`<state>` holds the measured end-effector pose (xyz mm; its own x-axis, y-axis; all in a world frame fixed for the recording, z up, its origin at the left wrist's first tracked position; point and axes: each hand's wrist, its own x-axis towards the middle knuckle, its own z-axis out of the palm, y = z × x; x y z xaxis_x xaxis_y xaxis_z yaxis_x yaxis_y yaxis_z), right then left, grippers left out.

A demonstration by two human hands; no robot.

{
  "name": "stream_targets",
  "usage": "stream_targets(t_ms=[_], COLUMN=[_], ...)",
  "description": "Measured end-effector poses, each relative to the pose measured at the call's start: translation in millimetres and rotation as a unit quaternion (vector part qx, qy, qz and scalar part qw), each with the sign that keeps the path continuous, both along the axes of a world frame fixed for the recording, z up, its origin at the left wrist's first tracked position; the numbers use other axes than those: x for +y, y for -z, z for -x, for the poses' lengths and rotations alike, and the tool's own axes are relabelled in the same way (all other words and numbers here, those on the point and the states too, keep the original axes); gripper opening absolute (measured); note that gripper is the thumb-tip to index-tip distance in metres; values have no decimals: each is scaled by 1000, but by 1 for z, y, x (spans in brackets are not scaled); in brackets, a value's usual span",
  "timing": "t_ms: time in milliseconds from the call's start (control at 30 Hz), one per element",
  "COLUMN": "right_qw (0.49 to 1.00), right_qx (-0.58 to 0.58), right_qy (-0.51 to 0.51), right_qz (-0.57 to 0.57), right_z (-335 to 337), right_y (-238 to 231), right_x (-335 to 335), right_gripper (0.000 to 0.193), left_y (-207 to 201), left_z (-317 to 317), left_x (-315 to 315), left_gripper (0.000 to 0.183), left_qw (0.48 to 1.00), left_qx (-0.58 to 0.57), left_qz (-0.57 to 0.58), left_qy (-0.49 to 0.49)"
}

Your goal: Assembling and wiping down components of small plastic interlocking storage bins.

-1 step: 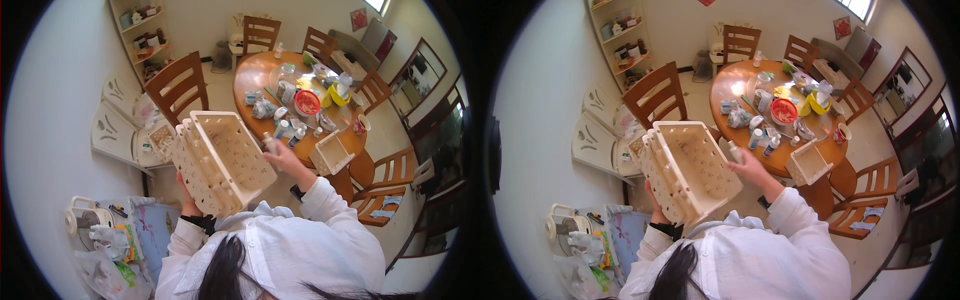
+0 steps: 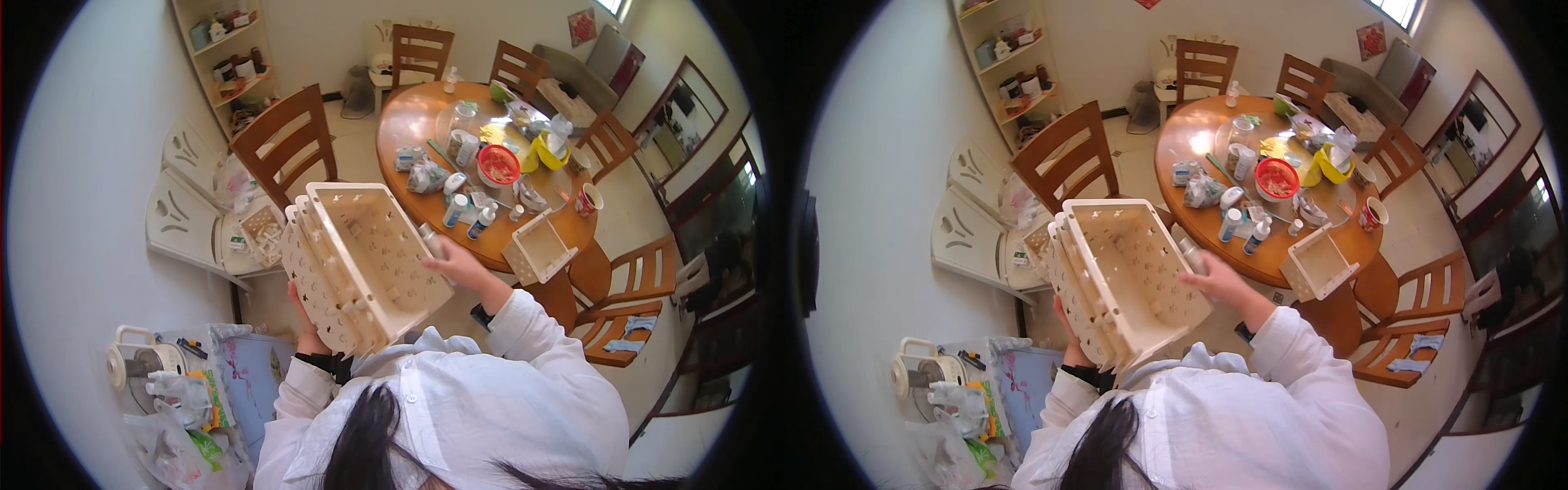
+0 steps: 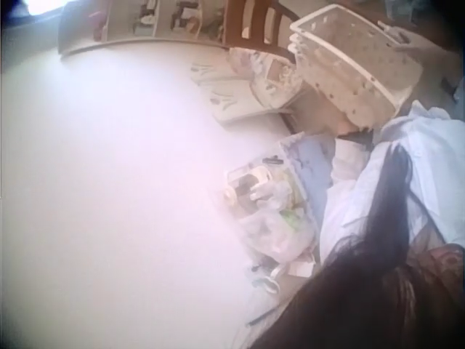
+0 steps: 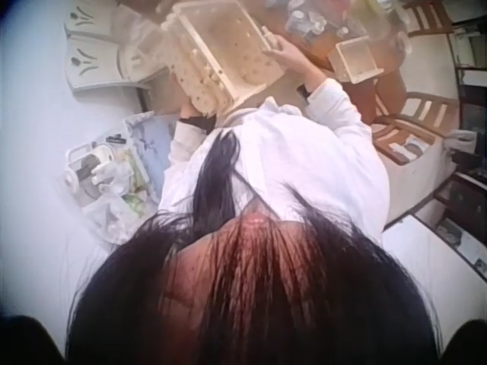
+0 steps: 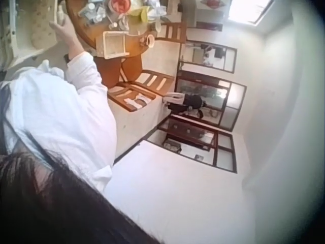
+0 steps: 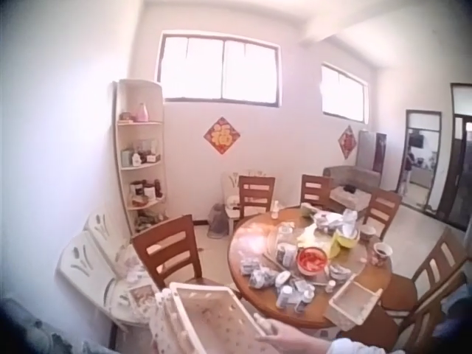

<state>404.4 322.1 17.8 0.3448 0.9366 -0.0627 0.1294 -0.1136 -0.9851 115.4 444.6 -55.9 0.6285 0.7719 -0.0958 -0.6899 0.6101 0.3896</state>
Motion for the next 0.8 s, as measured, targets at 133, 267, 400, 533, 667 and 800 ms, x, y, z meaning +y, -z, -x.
stream_targets(t_ms=[133, 267, 400, 533, 667, 800], right_qw=[892, 888, 830, 844, 858, 828], right_qx=[410, 428, 555, 521, 392, 230], right_qy=[-137, -83, -50, 90, 269, 426], right_qz=[133, 146, 33, -91, -194, -283], right_z=[3, -31, -74, -114, -184, -224], right_y=[11, 32, 38, 30, 25, 17], right_x=[-21, -56, -112, -145, -278, -381], right_gripper=[57, 56, 58, 59, 58, 57], left_y=[16, -18, -28, -47, -19, -13], left_z=[-14, -61, -111, -184, -243, -336], left_x=[-3, -10, -21, -47, -78, -129], left_gripper=[79, 82, 82, 69, 46, 52], left_qw=[998, 993, 972, 918, 781, 369], left_qx=[-27, 42, 100, 128, 285, 310], left_qz=[3, -5, -70, -209, -372, -870], left_qy=[62, 109, 202, 312, 412, 105])
